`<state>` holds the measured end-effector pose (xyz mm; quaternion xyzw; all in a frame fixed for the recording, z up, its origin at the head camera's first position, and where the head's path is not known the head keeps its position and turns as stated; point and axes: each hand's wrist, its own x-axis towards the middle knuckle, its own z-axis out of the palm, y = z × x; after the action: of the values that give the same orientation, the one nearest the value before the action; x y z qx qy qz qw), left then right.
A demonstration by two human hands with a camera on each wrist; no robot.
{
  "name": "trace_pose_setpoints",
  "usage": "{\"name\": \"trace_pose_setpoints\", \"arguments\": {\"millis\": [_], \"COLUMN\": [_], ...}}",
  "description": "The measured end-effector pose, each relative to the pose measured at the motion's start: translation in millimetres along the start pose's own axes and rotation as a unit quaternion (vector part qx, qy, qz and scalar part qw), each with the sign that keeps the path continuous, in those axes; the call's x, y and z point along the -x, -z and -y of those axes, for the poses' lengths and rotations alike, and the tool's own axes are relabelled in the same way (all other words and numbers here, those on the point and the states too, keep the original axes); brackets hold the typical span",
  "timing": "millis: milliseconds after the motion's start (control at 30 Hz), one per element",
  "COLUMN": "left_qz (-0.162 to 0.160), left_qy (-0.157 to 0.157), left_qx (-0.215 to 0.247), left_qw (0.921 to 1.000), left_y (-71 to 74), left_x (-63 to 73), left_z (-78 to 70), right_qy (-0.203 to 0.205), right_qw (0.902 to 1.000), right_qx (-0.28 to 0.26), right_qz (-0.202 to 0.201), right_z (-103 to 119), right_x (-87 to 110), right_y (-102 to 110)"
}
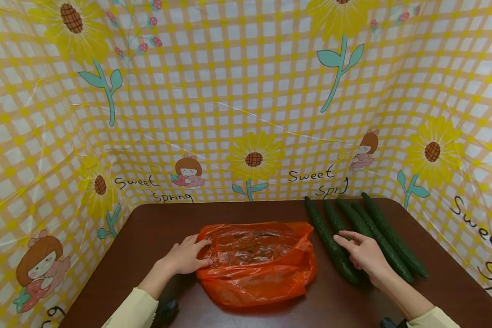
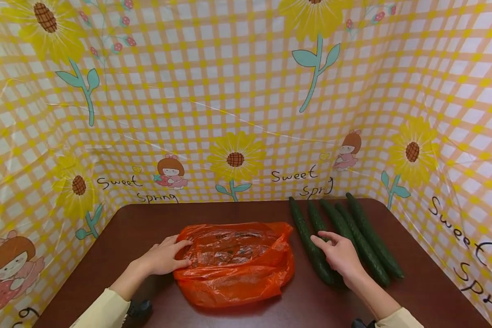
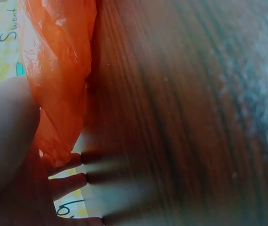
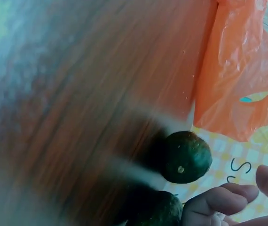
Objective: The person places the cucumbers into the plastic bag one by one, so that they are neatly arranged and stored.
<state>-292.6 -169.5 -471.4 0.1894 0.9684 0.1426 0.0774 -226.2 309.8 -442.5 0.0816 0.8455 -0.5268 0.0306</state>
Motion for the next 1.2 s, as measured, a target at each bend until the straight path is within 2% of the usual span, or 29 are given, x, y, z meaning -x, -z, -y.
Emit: {"name": "trace_pose_setpoints", "arguments": {"millis": [200,333,500,733,1000,1200], "left_qz": [-0.005,-0.015,-0.014,-0.015,-0.008,-0.017], "left_qy": [-0.001,-0.006,-0.001,-0.005,-0.006,-0.003], "left_qx": [-0.008,-0.012,-0.012,-0.015,-0.014,-0.014], "left_qw": [1.0000,0.9998,0.9998,0.9998,0.9999,0.9997], "left_y": [3.3,4.3,4.8,3.5,-4.2,-6.3], "left_x": [2.2,0.5,1.9,1.4,3.1,2.8], "left_z": [-0.5,-0.4,0.1,-1.2,2.4,6.7], "right_qy": [-0.016,-0.013,-0.005,-0.015,0.010,0.026], "right_qw": [0.9998,0.9980,0.9902,0.9850,0.9675,0.9658], "right_qx": [0.008,0.062,0.139,0.170,0.249,0.255], "right_qz": [0.003,-0.002,0.008,0.021,0.043,0.039], "right_z": [-3.8,-5.3,-3.0,-5.4,-13.4,-10.9], "right_x": [2.7,0.2,-3.0,-3.2,-5.6,-10.6], "right_y": [-6.4,-8.7,-9.8,-10.9,-11.8,-10.7]}}
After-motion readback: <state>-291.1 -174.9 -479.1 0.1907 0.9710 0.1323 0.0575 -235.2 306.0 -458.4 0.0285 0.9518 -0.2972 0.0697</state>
